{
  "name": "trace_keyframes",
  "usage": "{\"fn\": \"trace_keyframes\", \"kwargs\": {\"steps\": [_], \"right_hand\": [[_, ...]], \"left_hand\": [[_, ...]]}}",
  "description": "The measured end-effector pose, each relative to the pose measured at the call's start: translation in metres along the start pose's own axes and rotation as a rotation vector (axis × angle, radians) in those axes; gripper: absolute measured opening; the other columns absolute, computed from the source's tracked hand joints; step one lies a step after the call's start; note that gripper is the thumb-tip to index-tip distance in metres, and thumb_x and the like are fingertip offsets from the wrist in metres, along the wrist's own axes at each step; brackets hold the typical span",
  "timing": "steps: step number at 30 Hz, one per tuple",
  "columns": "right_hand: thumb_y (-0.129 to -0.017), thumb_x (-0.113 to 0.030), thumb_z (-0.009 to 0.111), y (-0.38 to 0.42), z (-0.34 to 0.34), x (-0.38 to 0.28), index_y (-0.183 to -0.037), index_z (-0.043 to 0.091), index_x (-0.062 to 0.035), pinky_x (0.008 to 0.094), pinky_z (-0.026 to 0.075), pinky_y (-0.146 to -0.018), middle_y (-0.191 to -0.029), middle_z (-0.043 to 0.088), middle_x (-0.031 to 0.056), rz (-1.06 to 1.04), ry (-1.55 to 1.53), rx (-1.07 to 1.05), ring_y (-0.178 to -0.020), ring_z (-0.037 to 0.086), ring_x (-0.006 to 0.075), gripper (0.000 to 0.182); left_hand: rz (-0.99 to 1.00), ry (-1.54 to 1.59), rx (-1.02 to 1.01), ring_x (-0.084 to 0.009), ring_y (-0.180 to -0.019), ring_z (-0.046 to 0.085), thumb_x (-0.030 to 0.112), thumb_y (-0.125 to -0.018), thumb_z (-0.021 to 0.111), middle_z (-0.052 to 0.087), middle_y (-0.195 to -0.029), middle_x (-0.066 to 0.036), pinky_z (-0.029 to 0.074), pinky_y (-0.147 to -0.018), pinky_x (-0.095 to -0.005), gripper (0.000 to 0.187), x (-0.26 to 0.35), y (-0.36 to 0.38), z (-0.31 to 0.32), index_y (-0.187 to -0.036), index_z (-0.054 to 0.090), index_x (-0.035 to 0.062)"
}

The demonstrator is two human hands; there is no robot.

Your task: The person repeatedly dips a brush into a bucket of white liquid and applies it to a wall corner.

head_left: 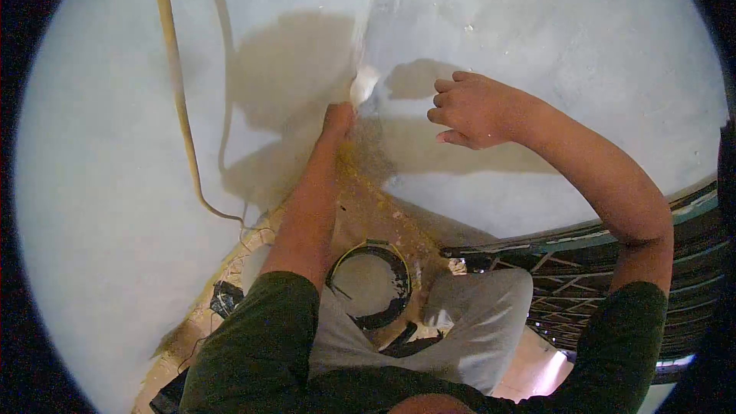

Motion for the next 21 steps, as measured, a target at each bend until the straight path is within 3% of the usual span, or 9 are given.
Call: {"fn": "trace_keyframes", "kwargs": {"steps": [1,5,7,10,13,14,16,20,21], "right_hand": [[-0.087,-0.035,0.055,0.0,0.001,0.0,-0.083,0.058,-0.0052,0.0398,0.044,-0.08,-0.078,0.059,0.0091,-0.003,-0.013,-0.016,-0.089,0.054,0.0265,0.03],[-0.087,-0.035,0.055,-0.006,0.007,0.0,-0.083,0.059,-0.0053,0.04,0.044,-0.079,-0.078,0.059,0.009,-0.013,0.01,-0.034,-0.089,0.054,0.0266,0.03],[-0.087,-0.035,0.055,-0.009,0.008,0.0,-0.084,0.059,-0.0056,0.0402,0.044,-0.079,-0.079,0.059,0.0091,-0.021,0.002,-0.021,-0.089,0.054,0.0266,0.03],[-0.087,-0.035,0.055,-0.012,0.008,0.0,-0.083,0.059,-0.0057,0.0404,0.044,-0.08,-0.079,0.059,0.0092,-0.019,0.011,0.0,-0.09,0.054,0.0267,0.03],[-0.087,-0.035,0.055,-0.014,0.001,-0.003,-0.083,0.059,-0.0054,0.0405,0.044,-0.08,-0.079,0.059,0.0093,-0.014,0.002,-0.039,-0.09,0.054,0.0268,0.03],[-0.087,-0.035,0.055,-0.015,-0.001,-0.004,-0.083,0.059,-0.0054,0.0405,0.044,-0.08,-0.079,0.059,0.0093,-0.017,0.002,-0.044,-0.09,0.054,0.0268,0.03],[-0.087,-0.035,0.054,-0.017,-0.004,-0.003,-0.083,0.059,-0.0052,0.0407,0.044,-0.081,-0.079,0.059,0.0097,-0.012,0.017,-0.012,-0.09,0.054,0.027,0.03],[-0.087,-0.034,0.054,-0.018,-0.008,0.0,-0.083,0.059,-0.005,0.0408,0.044,-0.081,-0.079,0.059,0.01,-0.013,-0.005,0.047,-0.09,0.054,0.0272,0.03],[-0.087,-0.034,0.055,-0.018,-0.007,0.0,-0.083,0.059,-0.005,0.041,0.044,-0.081,-0.079,0.059,0.01,-0.011,-0.017,0.057,-0.09,0.054,0.0274,0.03]], "left_hand": [[-0.046,-0.102,-0.018,-0.0245,-0.054,0.061,0.028,-0.078,0.056,0.061,-0.061,-0.015,0.047,-0.054,-0.0423,0.028,-0.069,-0.03,0.036,-0.075,0.064,0.001],[-0.291,-0.035,-0.01,-0.0274,-0.08,0.067,0.03,-0.075,0.058,0.067,-0.083,-0.019,0.051,-0.07,-0.0434,0.032,0.003,0.061,-0.048,-0.085,0.067,0.0017],[-0.531,-0.216,-0.048,-0.0322,-0.098,0.063,0.031,-0.074,0.059,0.065,-0.102,-0.019,0.049,-0.082,-0.0439,0.036,0.016,0.076,-0.066,-0.094,0.067,0.0019],[-0.324,-0.262,0.102,-0.0383,-0.095,0.063,0.04,-0.073,0.059,0.065,-0.097,-0.024,0.051,-0.081,-0.0457,0.044,-0.024,0.042,-0.05,-0.092,0.067,0.0007],[-0.4,-0.101,0.208,-0.035,-0.097,0.062,0.032,-0.072,0.06,0.064,-0.104,-0.021,0.049,-0.083,-0.0449,0.04,0.075,0.067,-0.102,-0.092,0.066,-0.0018],[-0.404,-0.096,0.206,-0.035,-0.097,0.062,0.032,-0.072,0.06,0.064,-0.104,-0.021,0.049,-0.083,-0.0449,0.04,0.065,0.059,-0.096,-0.092,0.066,-0.0018],[-0.216,-0.237,0.25,-0.0357,-0.089,0.064,0.031,-0.072,0.059,0.066,-0.091,-0.023,0.051,-0.077,-0.0444,0.036,0.043,0.028,-0.083,-0.085,0.067,-0.0009],[-0.125,-0.144,0.383,-0.0364,-0.078,0.066,0.028,-0.075,0.057,0.066,-0.08,-0.023,0.052,-0.068,-0.0453,0.031,0.056,0.016,-0.1,-0.079,0.068,-0.0005],[-0.177,0.348,0.226,-0.0362,-0.072,0.066,0.026,-0.077,0.055,0.065,-0.074,-0.022,0.052,-0.064,-0.0461,0.03,0.065,0.02,-0.106,-0.076,0.067,-0.001]]}}
Point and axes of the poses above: each hand's wrist, its own y-axis away from the middle knuckle, its own z-axis out of the palm, x = y × z, the point moved 5 cm from there along -y, towards the middle knuckle
